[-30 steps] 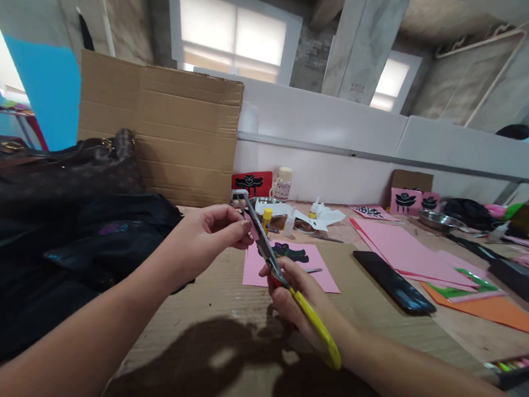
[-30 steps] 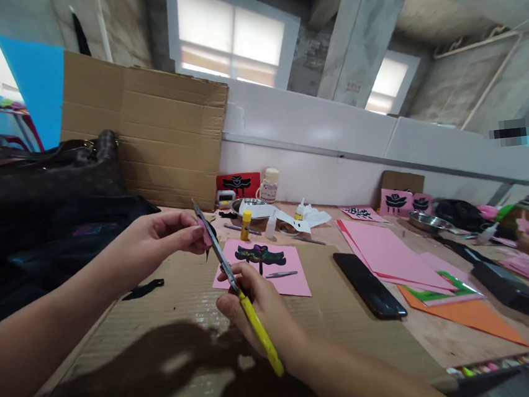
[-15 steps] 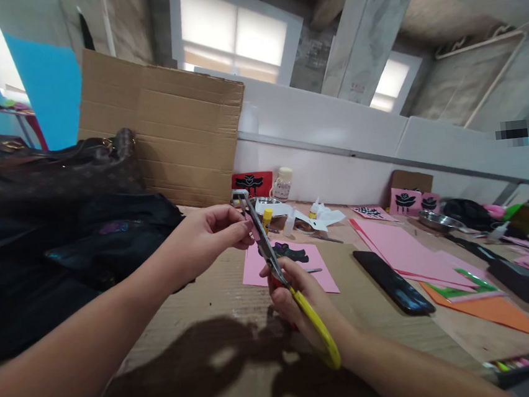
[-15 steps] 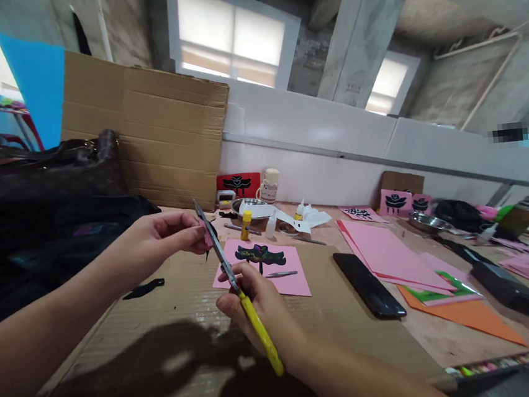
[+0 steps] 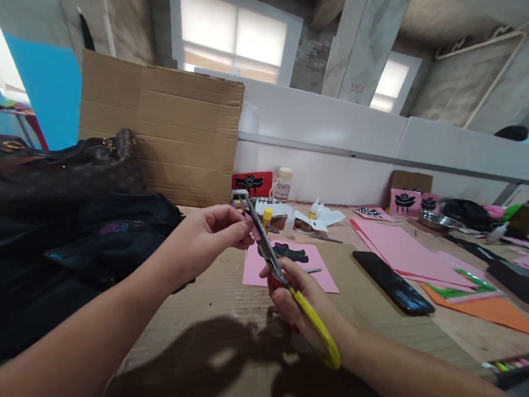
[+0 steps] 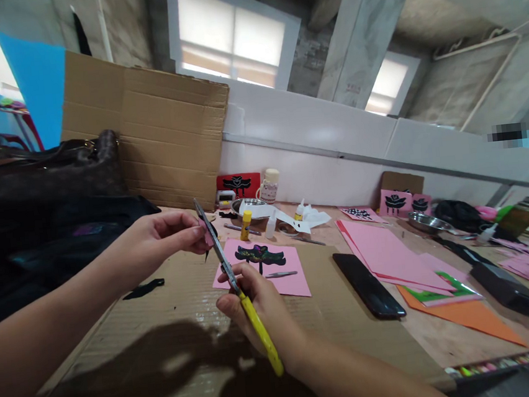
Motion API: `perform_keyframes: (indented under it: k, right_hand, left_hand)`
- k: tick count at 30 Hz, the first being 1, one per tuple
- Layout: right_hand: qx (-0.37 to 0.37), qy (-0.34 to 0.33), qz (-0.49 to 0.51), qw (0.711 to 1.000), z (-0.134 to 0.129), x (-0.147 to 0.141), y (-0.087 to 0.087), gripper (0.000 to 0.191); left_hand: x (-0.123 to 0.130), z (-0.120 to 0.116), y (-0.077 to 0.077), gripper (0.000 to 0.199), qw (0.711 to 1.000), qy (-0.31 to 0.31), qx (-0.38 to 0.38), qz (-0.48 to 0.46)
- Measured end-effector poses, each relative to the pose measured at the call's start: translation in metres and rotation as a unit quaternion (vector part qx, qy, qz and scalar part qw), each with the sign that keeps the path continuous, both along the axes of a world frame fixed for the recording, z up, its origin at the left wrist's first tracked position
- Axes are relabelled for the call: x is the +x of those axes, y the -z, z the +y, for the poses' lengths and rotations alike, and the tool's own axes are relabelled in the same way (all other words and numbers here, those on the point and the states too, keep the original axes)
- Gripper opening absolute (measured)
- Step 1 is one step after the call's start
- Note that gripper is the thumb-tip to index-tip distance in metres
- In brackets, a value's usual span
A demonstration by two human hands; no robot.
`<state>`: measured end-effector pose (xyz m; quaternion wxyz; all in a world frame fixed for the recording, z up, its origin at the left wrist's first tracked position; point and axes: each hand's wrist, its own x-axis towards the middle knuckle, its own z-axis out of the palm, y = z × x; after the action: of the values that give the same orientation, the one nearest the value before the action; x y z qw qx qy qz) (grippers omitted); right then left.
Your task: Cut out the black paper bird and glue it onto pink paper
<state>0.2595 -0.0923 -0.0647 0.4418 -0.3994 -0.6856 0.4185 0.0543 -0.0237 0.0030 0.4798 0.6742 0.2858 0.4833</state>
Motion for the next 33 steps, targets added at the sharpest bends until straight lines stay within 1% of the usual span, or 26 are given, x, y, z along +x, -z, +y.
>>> perform_keyframes:
  k: [6, 10, 16, 21, 26, 30, 33]
  right_hand:
    - [-0.007, 0.0, 0.002, 1.0, -0.0013, 0.0003, -0.001, 0.065]
    - [-0.016, 0.0, 0.007, 1.0, -0.0011, -0.0004, -0.0005, 0.068]
    - [-0.019, 0.001, 0.014, 1.0, -0.0009, 0.0, 0.0006, 0.066]
    - [-0.001, 0.004, 0.01, 1.0, -0.0009, 0.0014, -0.0002, 0.065]
    - [-0.005, 0.001, 0.015, 1.0, 0.0004, 0.0015, 0.001, 0.063]
    - [0.002, 0.014, 0.006, 1.0, -0.0001, 0.0006, -0.0004, 0.06]
    - [0.015, 0.032, -0.004, 0.999, -0.0001, -0.0001, -0.002, 0.059]
  left_hand:
    - [-0.0014, -0.0001, -0.0013, 0.022, 1.0, -0.01, -0.003, 0.009]
    - [-0.0017, 0.0008, -0.0011, 0.021, 1.0, -0.006, 0.006, 0.013]
    - [-0.0029, 0.0031, -0.0001, 0.018, 1.0, 0.003, 0.017, 0.015]
    - [-0.0038, 0.0029, -0.0001, 0.018, 1.0, 0.002, 0.018, 0.014]
    - [-0.0032, 0.0004, -0.0032, 0.018, 1.0, -0.002, 0.006, 0.007]
    - [-0.0024, -0.0017, -0.0067, 0.016, 1.0, -0.007, -0.006, 0.005]
    - [-0.0017, -0.0033, -0.008, 0.021, 1.0, -0.007, -0.008, 0.01]
